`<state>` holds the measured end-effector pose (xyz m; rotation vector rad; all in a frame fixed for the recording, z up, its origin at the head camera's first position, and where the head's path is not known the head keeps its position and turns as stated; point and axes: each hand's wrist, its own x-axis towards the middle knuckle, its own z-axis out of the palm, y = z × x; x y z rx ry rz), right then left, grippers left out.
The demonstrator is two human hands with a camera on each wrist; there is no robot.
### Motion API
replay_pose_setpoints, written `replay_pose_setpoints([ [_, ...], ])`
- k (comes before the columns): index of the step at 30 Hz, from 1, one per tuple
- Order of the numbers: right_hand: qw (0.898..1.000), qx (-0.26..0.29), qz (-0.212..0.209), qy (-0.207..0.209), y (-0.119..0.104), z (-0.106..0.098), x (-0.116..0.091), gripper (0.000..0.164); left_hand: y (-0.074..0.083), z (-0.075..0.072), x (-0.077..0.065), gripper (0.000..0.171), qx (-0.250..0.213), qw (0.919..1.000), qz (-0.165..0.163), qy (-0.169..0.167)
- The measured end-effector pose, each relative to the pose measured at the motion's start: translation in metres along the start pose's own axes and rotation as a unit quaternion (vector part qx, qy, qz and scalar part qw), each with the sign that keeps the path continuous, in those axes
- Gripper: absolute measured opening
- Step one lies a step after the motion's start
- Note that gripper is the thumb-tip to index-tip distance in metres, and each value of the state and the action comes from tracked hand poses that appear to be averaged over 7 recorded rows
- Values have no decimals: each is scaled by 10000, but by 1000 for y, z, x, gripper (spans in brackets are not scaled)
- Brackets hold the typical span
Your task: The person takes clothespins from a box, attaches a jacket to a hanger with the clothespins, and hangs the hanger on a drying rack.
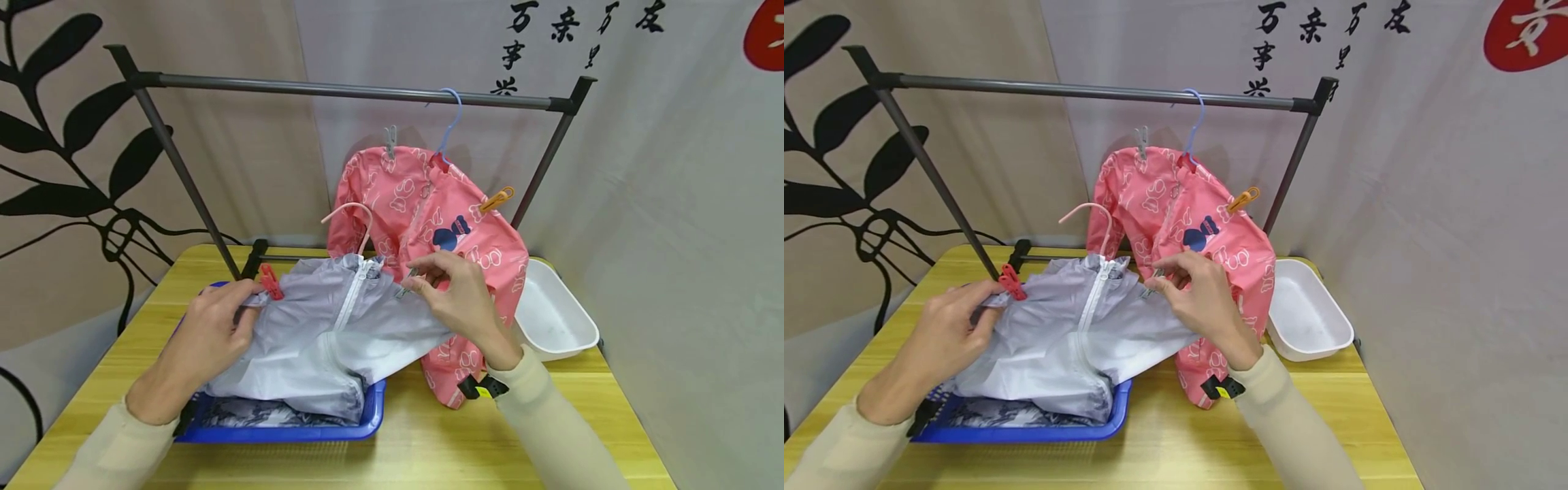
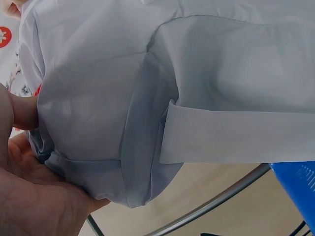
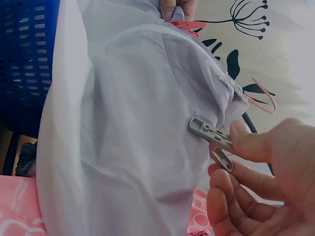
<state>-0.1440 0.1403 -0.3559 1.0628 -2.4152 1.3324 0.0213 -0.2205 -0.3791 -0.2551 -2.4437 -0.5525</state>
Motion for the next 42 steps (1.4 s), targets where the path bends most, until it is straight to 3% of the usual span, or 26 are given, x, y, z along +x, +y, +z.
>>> replay_pose_setpoints([
  [11, 9999, 40, 114, 64, 1, 1, -5, 44, 1, 0, 0, 22, -48, 10000, -47, -1],
  [21, 9999, -24, 129, 15, 6, -1, -11, 45, 0, 2, -2, 24, -150, 9998, -82, 36],
  [42, 9956, -151, 329, -860, 22, -6, -23, 54, -2, 0, 0, 23, -77, 9999, -105, -5],
])
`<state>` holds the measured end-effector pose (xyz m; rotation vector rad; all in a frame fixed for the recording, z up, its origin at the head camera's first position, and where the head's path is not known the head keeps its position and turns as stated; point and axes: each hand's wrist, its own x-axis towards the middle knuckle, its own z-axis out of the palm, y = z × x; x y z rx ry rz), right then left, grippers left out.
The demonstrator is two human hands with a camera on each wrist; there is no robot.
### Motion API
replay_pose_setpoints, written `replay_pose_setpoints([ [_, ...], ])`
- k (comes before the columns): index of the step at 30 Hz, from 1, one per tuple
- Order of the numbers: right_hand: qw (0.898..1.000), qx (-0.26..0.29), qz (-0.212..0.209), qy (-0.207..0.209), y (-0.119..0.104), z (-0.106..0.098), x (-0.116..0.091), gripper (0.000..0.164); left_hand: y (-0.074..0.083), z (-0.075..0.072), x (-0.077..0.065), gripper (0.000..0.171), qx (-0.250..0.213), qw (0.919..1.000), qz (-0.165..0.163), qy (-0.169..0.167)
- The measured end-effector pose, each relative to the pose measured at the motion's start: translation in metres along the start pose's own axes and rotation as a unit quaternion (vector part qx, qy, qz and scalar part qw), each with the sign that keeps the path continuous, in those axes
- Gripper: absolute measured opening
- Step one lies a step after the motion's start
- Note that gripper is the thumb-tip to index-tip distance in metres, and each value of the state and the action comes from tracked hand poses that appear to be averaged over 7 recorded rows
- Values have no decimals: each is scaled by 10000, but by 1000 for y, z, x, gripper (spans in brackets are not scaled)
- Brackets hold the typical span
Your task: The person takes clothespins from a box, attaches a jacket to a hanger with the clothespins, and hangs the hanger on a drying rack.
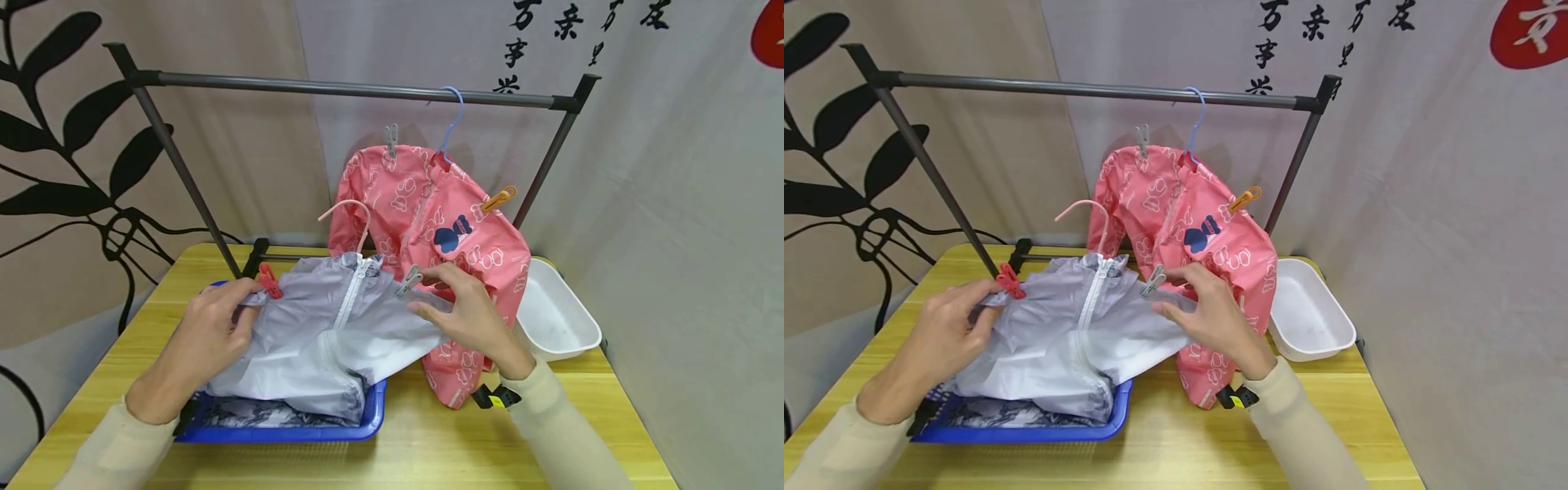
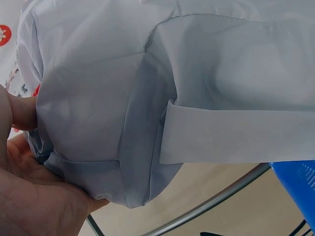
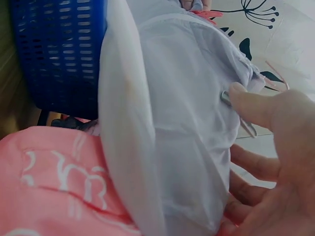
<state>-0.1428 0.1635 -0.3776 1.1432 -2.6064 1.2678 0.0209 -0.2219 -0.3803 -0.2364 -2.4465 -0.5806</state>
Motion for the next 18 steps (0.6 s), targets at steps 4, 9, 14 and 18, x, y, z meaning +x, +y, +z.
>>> replay_pose_setpoints([
  [4, 9997, 21, 70, -224, 5, 0, -2, 52, -1, 1, 1, 25, 3, 9999, 115, 120],
  [9, 9992, -124, 4, -369, 10, 0, -4, 46, -2, 1, 2, 27, 13, 9994, 211, 283],
  [14, 9987, -129, -335, -361, 17, 1, -5, 23, -2, 0, 3, 24, 59, 9994, 159, 286],
  [18, 9972, 123, -689, -245, 22, 3, -5, 7, -2, 0, 5, 22, 81, 9996, 92, 245],
])
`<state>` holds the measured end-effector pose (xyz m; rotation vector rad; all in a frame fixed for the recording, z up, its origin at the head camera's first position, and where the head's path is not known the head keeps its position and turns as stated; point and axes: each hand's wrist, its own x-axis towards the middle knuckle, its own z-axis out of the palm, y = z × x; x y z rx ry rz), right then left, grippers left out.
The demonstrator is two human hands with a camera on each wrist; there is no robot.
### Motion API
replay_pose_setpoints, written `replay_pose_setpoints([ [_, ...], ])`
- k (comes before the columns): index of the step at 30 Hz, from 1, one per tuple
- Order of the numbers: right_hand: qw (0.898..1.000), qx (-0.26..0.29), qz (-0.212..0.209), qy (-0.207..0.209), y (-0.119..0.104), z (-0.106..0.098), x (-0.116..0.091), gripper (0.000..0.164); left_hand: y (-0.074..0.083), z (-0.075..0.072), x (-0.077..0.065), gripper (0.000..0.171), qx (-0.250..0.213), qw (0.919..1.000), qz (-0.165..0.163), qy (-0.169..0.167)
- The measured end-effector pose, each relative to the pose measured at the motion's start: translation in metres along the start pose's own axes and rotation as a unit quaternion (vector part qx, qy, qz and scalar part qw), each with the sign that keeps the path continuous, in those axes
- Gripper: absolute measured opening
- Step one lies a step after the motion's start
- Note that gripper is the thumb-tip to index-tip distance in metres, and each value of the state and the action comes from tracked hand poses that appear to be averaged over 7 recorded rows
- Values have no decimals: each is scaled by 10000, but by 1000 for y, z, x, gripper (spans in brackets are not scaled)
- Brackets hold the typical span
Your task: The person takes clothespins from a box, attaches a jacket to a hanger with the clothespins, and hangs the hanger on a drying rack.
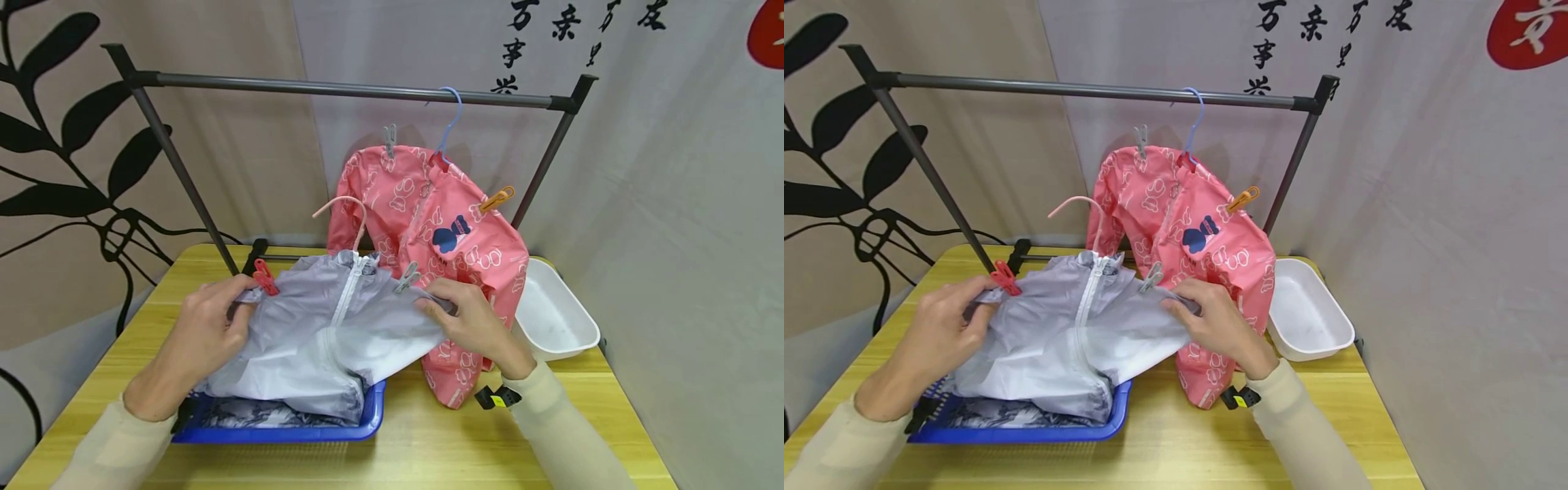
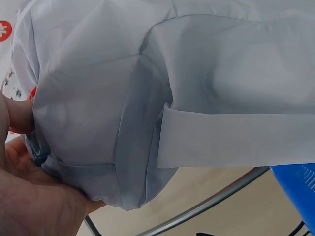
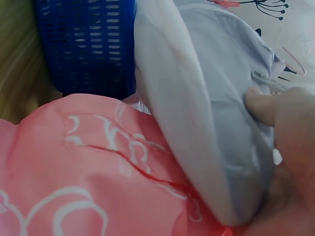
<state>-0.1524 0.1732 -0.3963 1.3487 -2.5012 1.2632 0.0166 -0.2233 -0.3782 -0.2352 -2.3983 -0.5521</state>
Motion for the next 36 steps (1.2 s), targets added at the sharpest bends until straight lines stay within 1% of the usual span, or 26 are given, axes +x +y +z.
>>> replay_pose_setpoints([
  [4, 9994, 186, -185, 209, 4, 2, 0, 8, 0, 1, 0, 23, -6, 10000, -41, -10],
  [14, 9981, 231, -131, 555, 6, 5, -2, 10, 0, 1, -3, 26, -49, 9999, -135, -39],
  [19, 9965, 269, -283, 735, 5, 6, -1, 10, -2, 2, -5, 25, -163, 9997, -183, 48],
  [24, 9947, 174, -406, 931, 1, 4, 0, 8, -4, -2, -5, 29, -244, 9992, -313, 41],
  [28, 9942, 93, -365, 1005, -2, 1, 1, 7, -7, -7, -6, 36, -188, 9993, -325, -4],
  [32, 9941, 76, -251, 1052, -1, 0, 1, 8, -13, -13, -8, 39, -148, 9986, -489, -97],
  [36, 9933, 94, -228, 1125, -1, -2, 1, 9, -21, -22, -11, 35, -187, 9952, -917, -302],
])
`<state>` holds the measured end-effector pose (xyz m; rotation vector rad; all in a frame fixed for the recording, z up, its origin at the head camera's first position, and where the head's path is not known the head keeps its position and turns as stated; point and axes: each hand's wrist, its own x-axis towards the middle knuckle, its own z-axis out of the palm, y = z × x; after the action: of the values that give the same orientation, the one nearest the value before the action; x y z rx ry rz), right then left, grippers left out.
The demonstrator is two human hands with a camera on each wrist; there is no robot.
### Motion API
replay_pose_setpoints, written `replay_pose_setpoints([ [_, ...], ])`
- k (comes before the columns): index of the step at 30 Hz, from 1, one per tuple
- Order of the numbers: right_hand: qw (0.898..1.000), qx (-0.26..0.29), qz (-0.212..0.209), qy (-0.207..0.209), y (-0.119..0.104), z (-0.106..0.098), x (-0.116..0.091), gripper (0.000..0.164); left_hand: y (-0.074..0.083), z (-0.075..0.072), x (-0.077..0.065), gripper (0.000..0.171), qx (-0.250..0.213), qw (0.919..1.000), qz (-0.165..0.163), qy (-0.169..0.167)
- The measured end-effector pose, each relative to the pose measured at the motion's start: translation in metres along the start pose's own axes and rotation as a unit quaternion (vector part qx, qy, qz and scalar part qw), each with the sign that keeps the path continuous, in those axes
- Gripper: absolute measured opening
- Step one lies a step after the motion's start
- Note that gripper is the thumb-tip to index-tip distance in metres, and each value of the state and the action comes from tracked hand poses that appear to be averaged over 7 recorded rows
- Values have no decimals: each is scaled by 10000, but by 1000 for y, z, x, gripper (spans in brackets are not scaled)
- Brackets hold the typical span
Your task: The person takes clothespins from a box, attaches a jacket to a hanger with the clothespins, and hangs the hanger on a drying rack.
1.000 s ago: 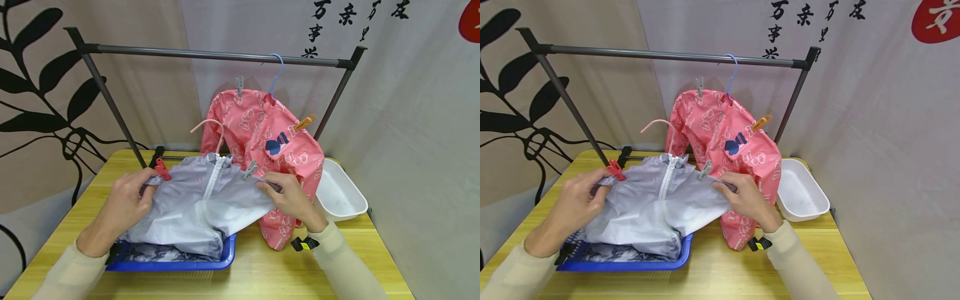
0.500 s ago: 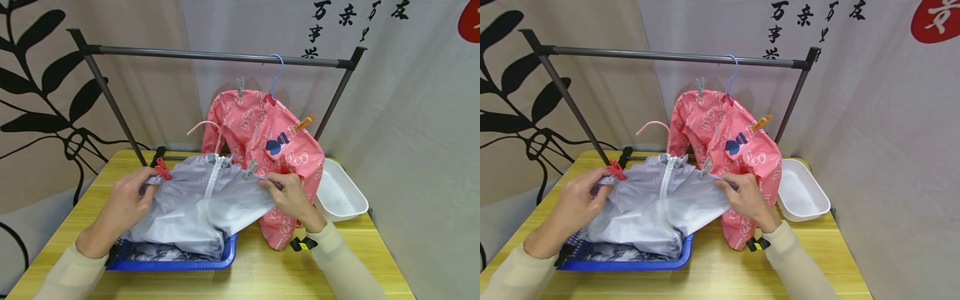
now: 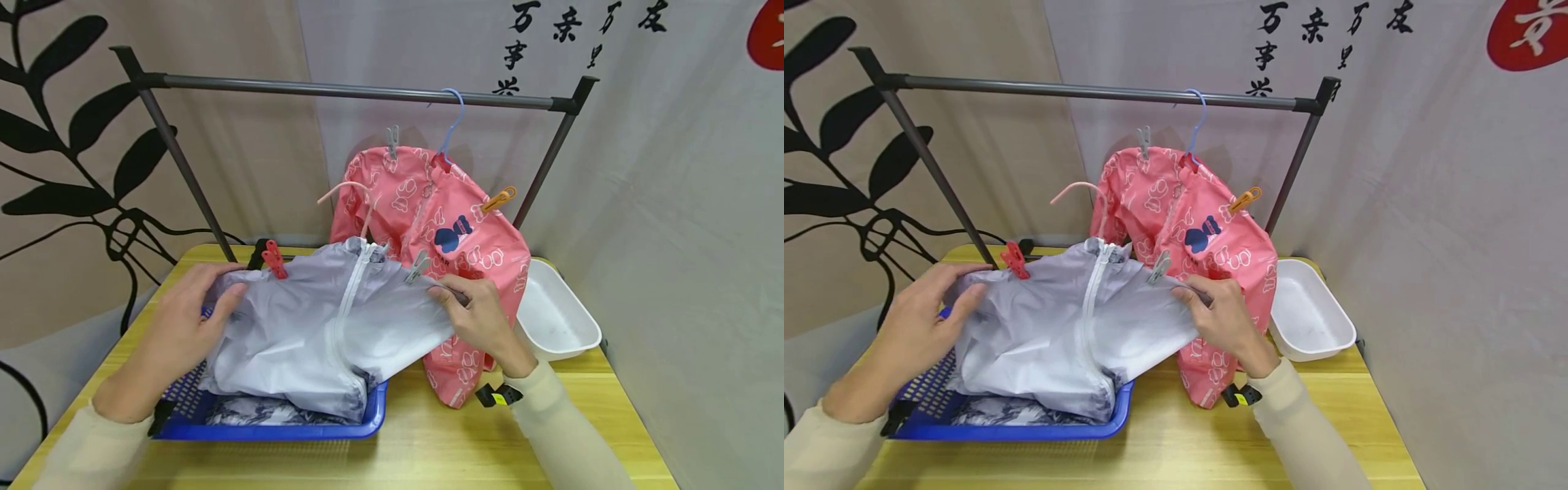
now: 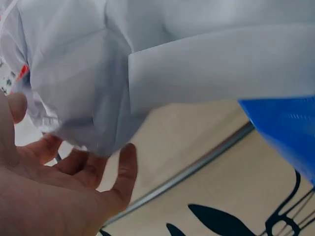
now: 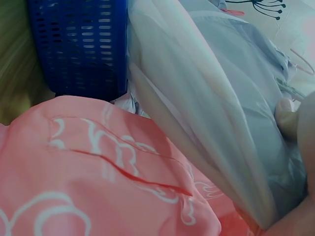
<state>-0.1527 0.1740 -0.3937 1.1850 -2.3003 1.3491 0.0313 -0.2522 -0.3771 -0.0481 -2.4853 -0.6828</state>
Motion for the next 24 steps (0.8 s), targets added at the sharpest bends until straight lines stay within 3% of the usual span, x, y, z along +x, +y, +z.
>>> replay_pose_setpoints([
  [7, 9999, -48, -18, 136, 4, -2, 0, 9, -25, -20, -6, 43, 219, 9949, -817, -540],
  [15, 9998, -94, 66, 150, 4, -3, -1, 8, -58, -30, -11, 42, 752, 9795, -1331, -1312],
  [18, 9998, -83, 82, 135, 3, -3, -2, 9, -70, -35, -13, 45, 947, 9668, -1520, -1822],
  [22, 9998, -81, 95, 132, 3, -2, -2, 9, -84, -40, -14, 53, 1055, 9416, -1841, -2614],
  [24, 9998, -89, 99, 131, 3, -2, -2, 9, -89, -41, -14, 55, 1071, 9316, -1974, -2858],
])
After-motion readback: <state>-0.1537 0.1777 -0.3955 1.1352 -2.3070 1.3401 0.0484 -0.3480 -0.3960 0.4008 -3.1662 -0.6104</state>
